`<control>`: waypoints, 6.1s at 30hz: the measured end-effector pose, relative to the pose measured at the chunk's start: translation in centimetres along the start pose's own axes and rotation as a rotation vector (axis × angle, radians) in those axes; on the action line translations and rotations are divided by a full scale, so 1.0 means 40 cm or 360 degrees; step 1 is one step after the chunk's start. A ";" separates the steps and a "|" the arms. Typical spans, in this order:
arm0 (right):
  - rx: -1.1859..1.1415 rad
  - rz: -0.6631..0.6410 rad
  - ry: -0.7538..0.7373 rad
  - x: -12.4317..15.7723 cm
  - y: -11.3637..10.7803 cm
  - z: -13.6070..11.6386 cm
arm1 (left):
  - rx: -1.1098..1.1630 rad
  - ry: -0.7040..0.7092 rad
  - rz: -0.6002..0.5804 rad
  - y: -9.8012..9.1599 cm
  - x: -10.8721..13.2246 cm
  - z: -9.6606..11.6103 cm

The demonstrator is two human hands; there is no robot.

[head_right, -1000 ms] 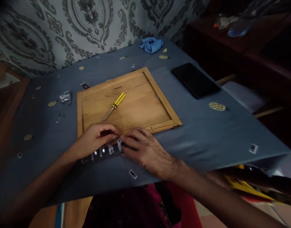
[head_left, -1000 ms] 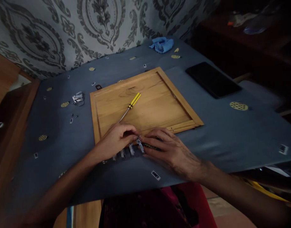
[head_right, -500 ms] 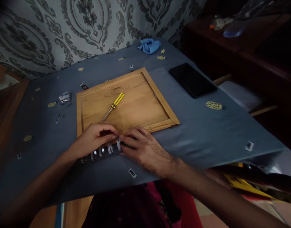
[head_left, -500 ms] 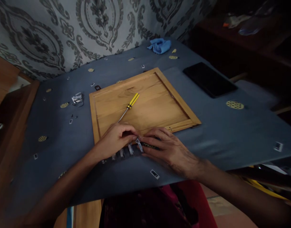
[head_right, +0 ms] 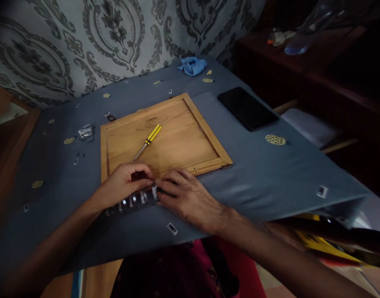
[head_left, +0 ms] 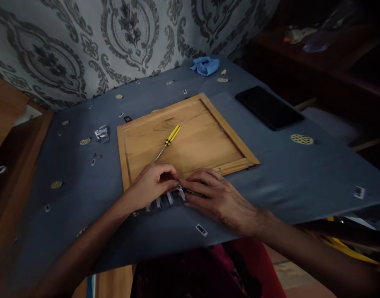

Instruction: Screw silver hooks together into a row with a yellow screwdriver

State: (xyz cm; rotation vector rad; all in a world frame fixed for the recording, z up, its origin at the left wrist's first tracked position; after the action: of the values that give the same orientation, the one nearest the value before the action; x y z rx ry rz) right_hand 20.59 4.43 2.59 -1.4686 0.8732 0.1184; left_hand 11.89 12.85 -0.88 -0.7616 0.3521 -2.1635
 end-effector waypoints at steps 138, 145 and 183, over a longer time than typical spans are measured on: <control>-0.0560 0.0104 0.0258 -0.025 0.011 0.114 | -0.0591 0.0055 0.0583 0.012 0.103 0.020; 0.0011 -0.0176 0.0313 -0.061 0.019 0.239 | -0.0548 0.0074 0.0628 0.012 0.106 0.014; -0.1168 0.1079 0.0656 -0.098 -0.126 0.173 | -0.0445 0.0014 0.0588 0.010 0.104 0.008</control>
State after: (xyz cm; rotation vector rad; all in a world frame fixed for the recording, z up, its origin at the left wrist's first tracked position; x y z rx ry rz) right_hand 23.75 11.47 7.97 -1.8317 1.7753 0.7200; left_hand 10.23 9.40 0.86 -0.7704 0.7507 -1.7900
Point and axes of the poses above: each hand's wrist, its own x-axis away from the middle knuckle, its own y-axis out of the palm, z = x × y, the point moved 10 cm from there along -x, towards the middle knuckle, and after that the axes turned 13 degrees about -y, right-handed, at the moved point
